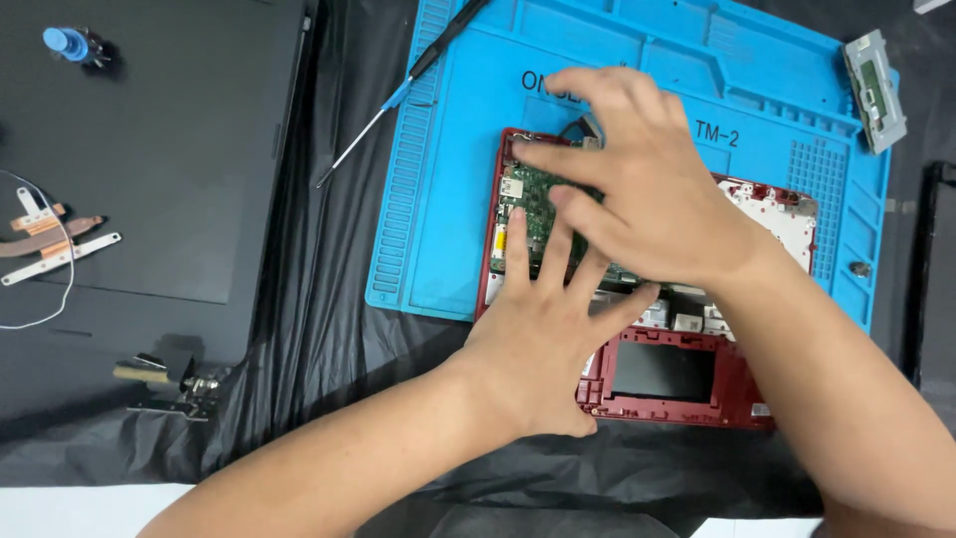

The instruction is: The person places a laptop motherboard into the red chassis, aligns it, and secures it with multiple screws using a screwdriver. They then install a small circuit board into a dedicated slot and fasten it with additional screws.

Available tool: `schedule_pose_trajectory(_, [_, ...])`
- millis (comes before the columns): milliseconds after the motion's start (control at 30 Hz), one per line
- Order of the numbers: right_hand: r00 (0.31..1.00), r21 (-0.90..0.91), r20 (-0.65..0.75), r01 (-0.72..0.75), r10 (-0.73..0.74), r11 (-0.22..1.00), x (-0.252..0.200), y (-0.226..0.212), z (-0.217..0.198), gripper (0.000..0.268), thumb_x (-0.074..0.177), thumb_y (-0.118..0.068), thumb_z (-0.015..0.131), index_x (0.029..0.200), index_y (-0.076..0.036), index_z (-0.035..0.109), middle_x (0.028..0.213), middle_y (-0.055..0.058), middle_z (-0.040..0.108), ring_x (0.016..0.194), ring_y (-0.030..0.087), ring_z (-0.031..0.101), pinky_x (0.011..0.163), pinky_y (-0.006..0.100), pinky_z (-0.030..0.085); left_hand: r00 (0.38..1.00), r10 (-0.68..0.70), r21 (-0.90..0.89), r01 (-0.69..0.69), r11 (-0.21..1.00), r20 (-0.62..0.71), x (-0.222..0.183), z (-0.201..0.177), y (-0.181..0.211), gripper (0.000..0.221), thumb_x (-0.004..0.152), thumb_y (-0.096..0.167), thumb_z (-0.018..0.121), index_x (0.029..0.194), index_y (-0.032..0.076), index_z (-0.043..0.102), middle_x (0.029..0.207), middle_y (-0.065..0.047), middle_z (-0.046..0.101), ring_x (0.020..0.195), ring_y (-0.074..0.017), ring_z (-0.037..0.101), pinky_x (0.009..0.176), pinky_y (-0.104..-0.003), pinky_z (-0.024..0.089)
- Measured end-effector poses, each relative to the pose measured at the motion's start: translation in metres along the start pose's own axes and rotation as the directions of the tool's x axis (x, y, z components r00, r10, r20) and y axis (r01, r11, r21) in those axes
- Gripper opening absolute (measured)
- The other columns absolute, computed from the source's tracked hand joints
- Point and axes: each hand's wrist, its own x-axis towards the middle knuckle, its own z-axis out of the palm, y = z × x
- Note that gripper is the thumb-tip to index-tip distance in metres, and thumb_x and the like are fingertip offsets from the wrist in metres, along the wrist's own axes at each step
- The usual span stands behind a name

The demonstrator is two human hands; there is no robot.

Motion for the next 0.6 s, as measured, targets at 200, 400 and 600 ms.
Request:
schedule_pose_trajectory(200, [0.999,0.010,0.034,-0.041,0.040,0.999,0.009,-0.006,0.008,0.037,0.091,-0.025,0.069,0.125,-0.012,0.076,0.156,0.013,0.047,0.144,0.038,0.039,0.111,0.053,0.034,0.999,-0.018,0.018,0.017,1.000,0.049,0.001,-0.002,0.003,0.129,0.050,0.074,0.079,0.161,0.030,0.030,0.163,-0.030,0.017,0.145,-0.0586,0.010,0.110,-0.080,0.003])
schedule_pose_trajectory(400, [1.000,-0.030,0.007,-0.027,0.027,0.999,-0.004,-0.004,-0.002,0.036,0.096,-0.028,0.068,0.128,-0.014,0.076,0.157,0.017,0.046,0.142,0.040,0.039,0.114,0.054,0.033,1.000,0.003,0.029,-0.004,1.000,0.028,-0.001,-0.001,0.000,0.123,0.055,0.079,0.075,0.157,0.028,0.029,0.160,-0.030,0.017,0.147,-0.0594,0.010,0.114,-0.076,0.004])
schedule_pose_trajectory(600, [0.992,0.040,0.038,-0.121,0.120,0.992,-0.048,-0.010,-0.023,0.048,0.092,-0.026,0.070,0.137,-0.009,0.065,0.153,0.017,0.050,0.137,0.040,0.047,0.113,0.053,0.037,1.000,0.001,0.015,-0.002,1.000,0.013,-0.001,-0.004,0.000,0.125,0.054,0.078,0.075,0.160,0.030,0.029,0.167,-0.030,0.008,0.147,-0.0592,0.000,0.112,-0.076,0.003])
